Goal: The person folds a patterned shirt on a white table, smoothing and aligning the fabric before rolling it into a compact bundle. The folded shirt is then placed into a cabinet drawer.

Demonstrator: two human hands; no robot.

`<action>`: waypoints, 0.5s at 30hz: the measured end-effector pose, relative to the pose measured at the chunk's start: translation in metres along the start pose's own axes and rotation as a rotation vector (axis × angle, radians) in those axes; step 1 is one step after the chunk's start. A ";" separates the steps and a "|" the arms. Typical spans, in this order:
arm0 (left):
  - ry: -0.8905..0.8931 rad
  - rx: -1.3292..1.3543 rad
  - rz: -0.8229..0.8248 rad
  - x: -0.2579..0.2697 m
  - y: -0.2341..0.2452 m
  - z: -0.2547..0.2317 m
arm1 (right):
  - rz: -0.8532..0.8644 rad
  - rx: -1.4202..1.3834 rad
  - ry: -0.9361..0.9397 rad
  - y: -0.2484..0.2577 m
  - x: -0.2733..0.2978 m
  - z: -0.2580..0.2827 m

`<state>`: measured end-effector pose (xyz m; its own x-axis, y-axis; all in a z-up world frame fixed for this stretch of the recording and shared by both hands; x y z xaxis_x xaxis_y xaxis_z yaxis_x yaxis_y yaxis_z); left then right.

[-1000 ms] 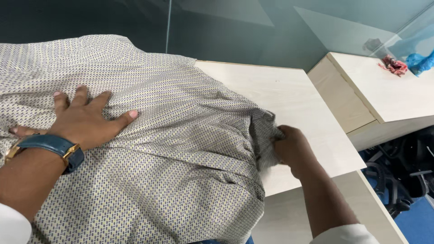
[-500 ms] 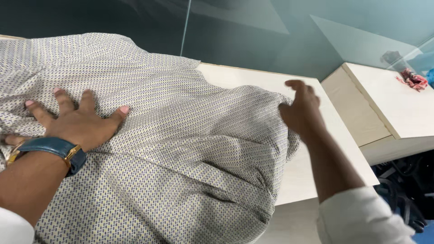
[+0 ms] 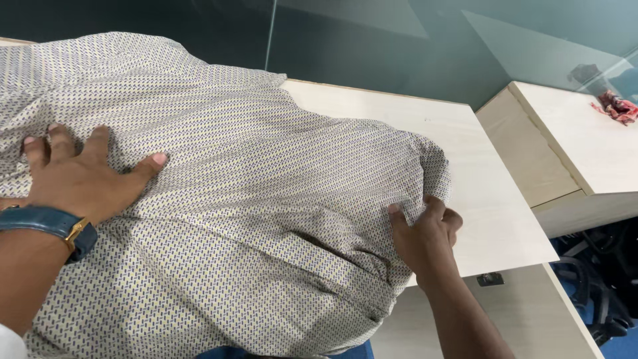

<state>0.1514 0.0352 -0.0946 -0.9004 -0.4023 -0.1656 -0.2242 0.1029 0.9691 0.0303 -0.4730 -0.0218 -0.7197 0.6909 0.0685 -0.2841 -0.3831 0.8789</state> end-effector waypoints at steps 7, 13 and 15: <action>0.004 -0.052 -0.063 -0.005 -0.019 -0.002 | 0.292 -0.330 -0.145 -0.010 0.000 -0.009; 0.092 0.048 -0.045 -0.011 -0.041 0.003 | 0.364 -0.868 -0.341 -0.019 -0.004 -0.020; 0.121 0.065 -0.036 -0.013 -0.043 0.000 | 0.311 -0.940 -0.254 -0.013 -0.016 -0.019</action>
<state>0.1732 0.0361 -0.1345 -0.8405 -0.5133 -0.1733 -0.2831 0.1434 0.9483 0.0334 -0.4906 -0.0435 -0.7217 0.5463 0.4251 -0.5685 -0.8182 0.0862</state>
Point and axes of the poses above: each hand's wrist, its own x-axis away from the middle knuckle, its own y-axis out of the back of the hand, z = x × y, the point moved 7 cm from there along -x, towards the middle knuckle, and after that the axes turned 9 degrees about -z, right-handed, at the moved point
